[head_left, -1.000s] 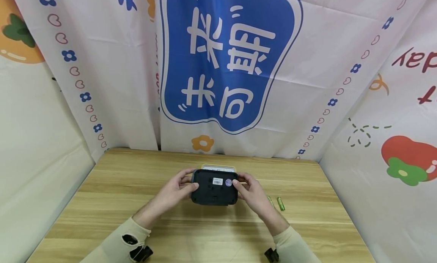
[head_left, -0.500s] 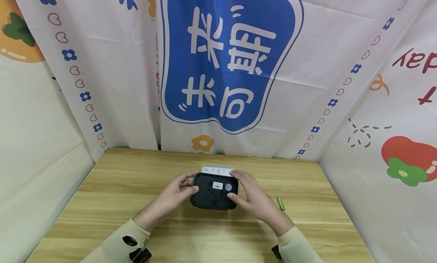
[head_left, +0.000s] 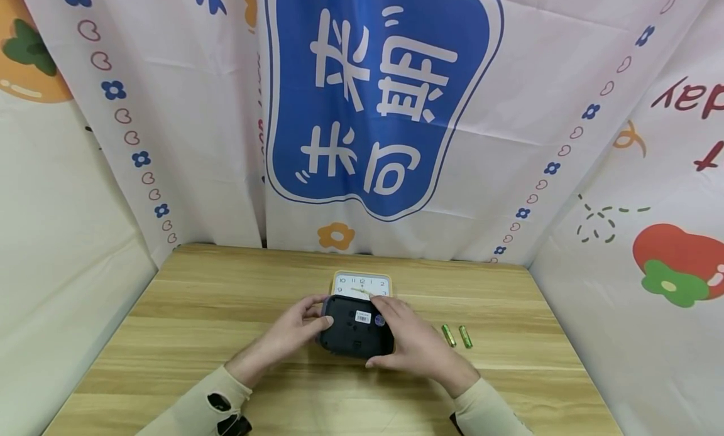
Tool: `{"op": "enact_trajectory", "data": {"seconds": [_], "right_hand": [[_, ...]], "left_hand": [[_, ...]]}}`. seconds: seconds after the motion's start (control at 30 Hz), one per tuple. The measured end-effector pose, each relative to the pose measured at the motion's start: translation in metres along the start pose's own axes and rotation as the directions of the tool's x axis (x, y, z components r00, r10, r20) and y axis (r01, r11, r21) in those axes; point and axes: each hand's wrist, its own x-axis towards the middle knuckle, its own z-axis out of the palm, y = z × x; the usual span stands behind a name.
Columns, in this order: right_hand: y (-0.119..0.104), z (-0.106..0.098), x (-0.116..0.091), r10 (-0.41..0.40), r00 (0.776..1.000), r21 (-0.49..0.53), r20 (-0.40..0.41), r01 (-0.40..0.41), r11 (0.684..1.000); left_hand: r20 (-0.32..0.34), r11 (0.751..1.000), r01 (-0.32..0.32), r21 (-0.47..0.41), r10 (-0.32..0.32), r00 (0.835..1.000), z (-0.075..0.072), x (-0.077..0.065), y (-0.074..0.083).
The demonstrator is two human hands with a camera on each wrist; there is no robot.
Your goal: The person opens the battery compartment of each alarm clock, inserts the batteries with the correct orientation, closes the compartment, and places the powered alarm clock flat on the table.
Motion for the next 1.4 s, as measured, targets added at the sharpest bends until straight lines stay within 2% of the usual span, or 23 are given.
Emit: {"op": "enact_trajectory", "data": {"seconds": [0.27, 0.43, 0.6, 0.8, 1.0, 1.1, 1.27, 1.33, 1.4], "right_hand": [[0.002, 0.006, -0.001, 0.006, 1.000, -0.018, 0.010, -0.006, 1.000], [0.004, 0.009, -0.002, -0.018, 1.000, -0.046, 0.002, 0.018, 0.999], [0.005, 0.011, -0.003, -0.037, 0.999, -0.069, -0.001, 0.037, 0.997], [0.005, 0.012, -0.003, -0.037, 0.999, -0.065, 0.025, 0.039, 0.997], [0.005, 0.013, -0.004, -0.022, 0.998, -0.061, 0.062, 0.026, 0.998], [0.005, 0.013, -0.004, -0.019, 0.997, -0.055, 0.074, 0.023, 0.998], [0.006, 0.012, -0.004, -0.022, 0.995, -0.050, 0.098, 0.027, 0.998], [0.007, 0.012, -0.004, -0.022, 0.994, -0.048, 0.108, 0.028, 0.998], [0.007, 0.011, -0.003, -0.021, 0.993, -0.041, 0.116, 0.026, 0.999]], "left_hand": [[0.040, 1.000, 0.004, 0.028, -0.005, 0.999, 0.001, 0.001, -0.004], [0.083, 0.995, -0.003, 0.101, -0.005, 0.997, 0.000, 0.001, -0.006], [0.088, 0.978, -0.018, 0.207, 0.000, 0.996, -0.001, 0.001, -0.007], [0.083, 0.963, -0.024, 0.270, 0.002, 0.997, -0.002, -0.002, -0.007], [0.083, 0.944, -0.056, 0.326, 0.030, 0.996, -0.004, -0.004, -0.007], [0.104, 0.912, -0.094, 0.398, 0.057, 0.993, -0.005, -0.005, -0.008], [0.190, 0.813, -0.186, 0.552, 0.095, 0.977, -0.007, -0.007, -0.008], [0.227, 0.789, -0.219, 0.574, 0.103, 0.968, -0.006, -0.007, -0.009], [0.253, 0.778, -0.242, 0.580, 0.110, 0.961, -0.005, -0.006, -0.010]]}}
